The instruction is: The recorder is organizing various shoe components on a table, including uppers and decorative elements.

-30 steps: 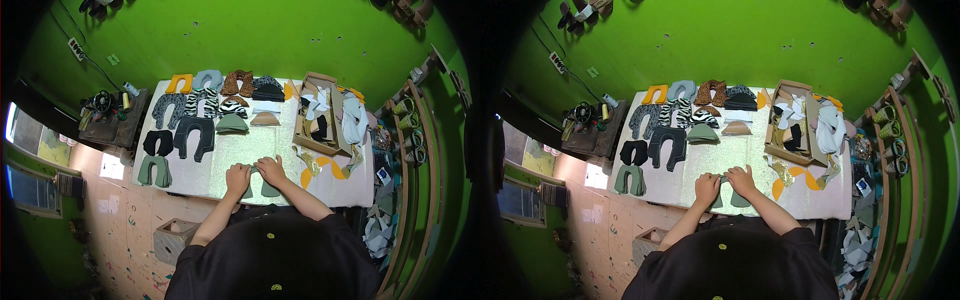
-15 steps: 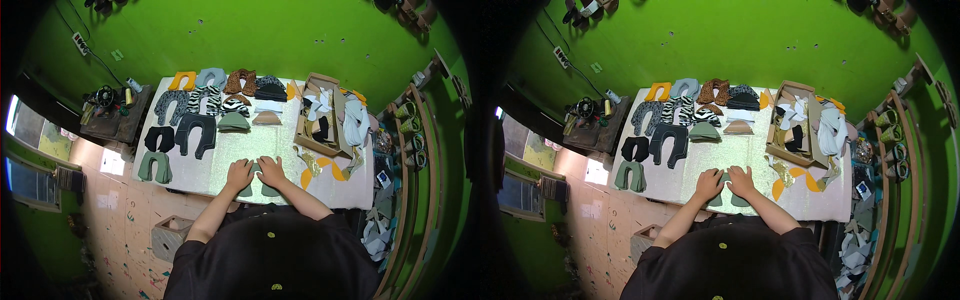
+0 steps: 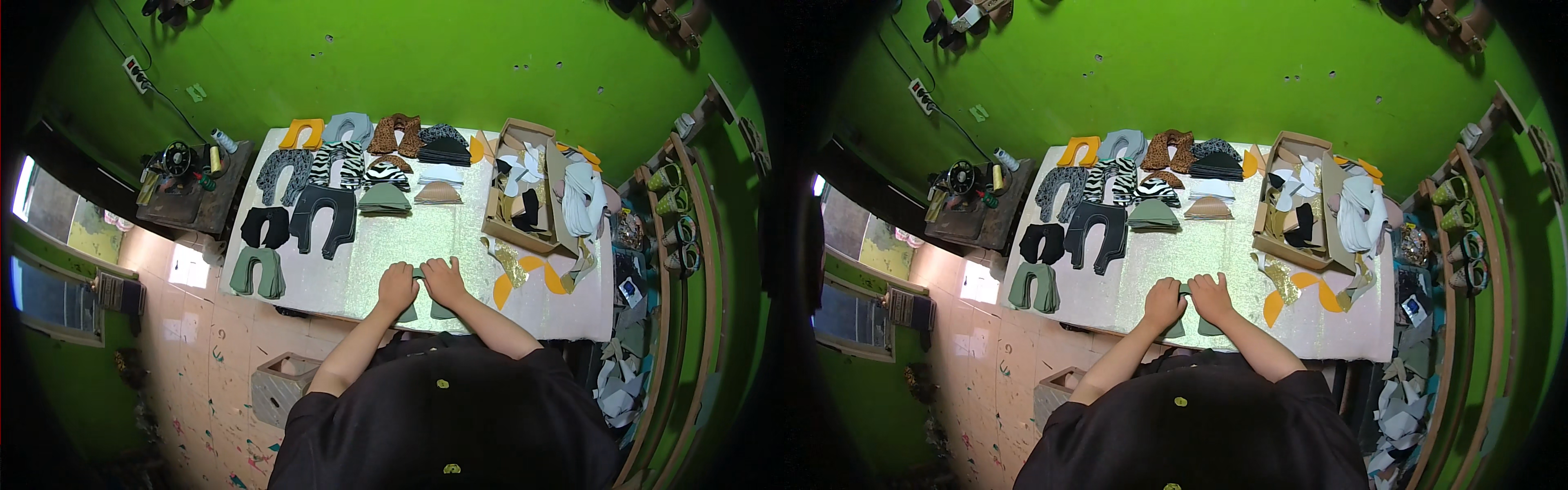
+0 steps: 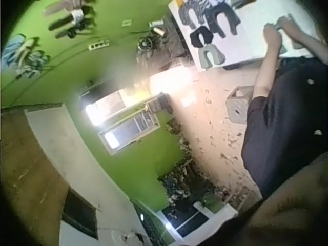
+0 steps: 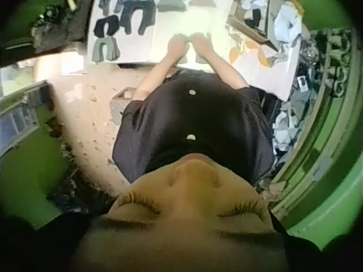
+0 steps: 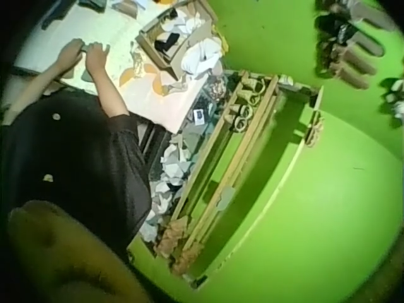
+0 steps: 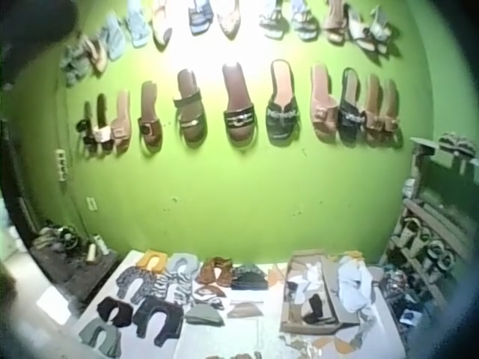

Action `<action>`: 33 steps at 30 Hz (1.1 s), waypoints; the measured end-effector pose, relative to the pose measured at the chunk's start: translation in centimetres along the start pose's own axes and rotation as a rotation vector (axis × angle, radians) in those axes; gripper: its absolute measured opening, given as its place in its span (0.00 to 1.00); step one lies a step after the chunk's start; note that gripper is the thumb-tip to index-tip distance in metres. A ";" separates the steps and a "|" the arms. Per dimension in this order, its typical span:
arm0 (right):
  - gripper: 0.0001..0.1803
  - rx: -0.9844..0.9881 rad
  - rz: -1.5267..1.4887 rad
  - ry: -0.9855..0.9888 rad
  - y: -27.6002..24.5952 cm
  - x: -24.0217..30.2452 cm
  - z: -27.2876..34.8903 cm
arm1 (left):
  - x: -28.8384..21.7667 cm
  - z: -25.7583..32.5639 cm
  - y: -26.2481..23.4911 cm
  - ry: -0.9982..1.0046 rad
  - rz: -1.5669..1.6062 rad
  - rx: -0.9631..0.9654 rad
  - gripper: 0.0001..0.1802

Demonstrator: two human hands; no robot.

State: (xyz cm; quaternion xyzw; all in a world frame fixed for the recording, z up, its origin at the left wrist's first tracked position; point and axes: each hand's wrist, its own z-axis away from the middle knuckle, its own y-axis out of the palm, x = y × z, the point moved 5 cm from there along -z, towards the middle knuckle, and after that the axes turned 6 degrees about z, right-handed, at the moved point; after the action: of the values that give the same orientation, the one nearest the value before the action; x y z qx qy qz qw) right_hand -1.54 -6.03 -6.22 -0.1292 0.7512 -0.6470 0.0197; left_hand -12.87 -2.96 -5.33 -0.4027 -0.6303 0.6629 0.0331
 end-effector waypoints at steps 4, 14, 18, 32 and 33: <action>0.12 -0.042 0.001 0.000 0.0 0.3 -0.2 | -0.2 -0.2 0.5 0.020 -0.026 -0.004 0.13; 0.24 0.180 -0.064 0.084 -1.6 -1.0 -0.1 | -0.3 0.1 0.3 0.003 -0.129 0.044 0.20; 0.27 0.180 -0.088 0.069 -1.1 -1.1 0.7 | -0.7 0.8 0.0 0.097 -0.084 -0.046 0.22; 0.33 0.209 -0.085 0.116 0.3 -1.0 2.6 | 0.2 1.8 0.7 -0.034 0.104 -0.120 0.26; 0.34 0.197 -0.121 0.178 0.2 -1.3 2.7 | 0.1 2.1 0.7 -0.038 0.100 -0.126 0.26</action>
State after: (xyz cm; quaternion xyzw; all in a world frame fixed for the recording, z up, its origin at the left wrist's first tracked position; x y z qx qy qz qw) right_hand 0.19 -8.37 -7.07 -0.1135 0.6737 -0.7265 -0.0735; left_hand -13.82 -4.69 -6.26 -0.4225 -0.6505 0.6300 -0.0375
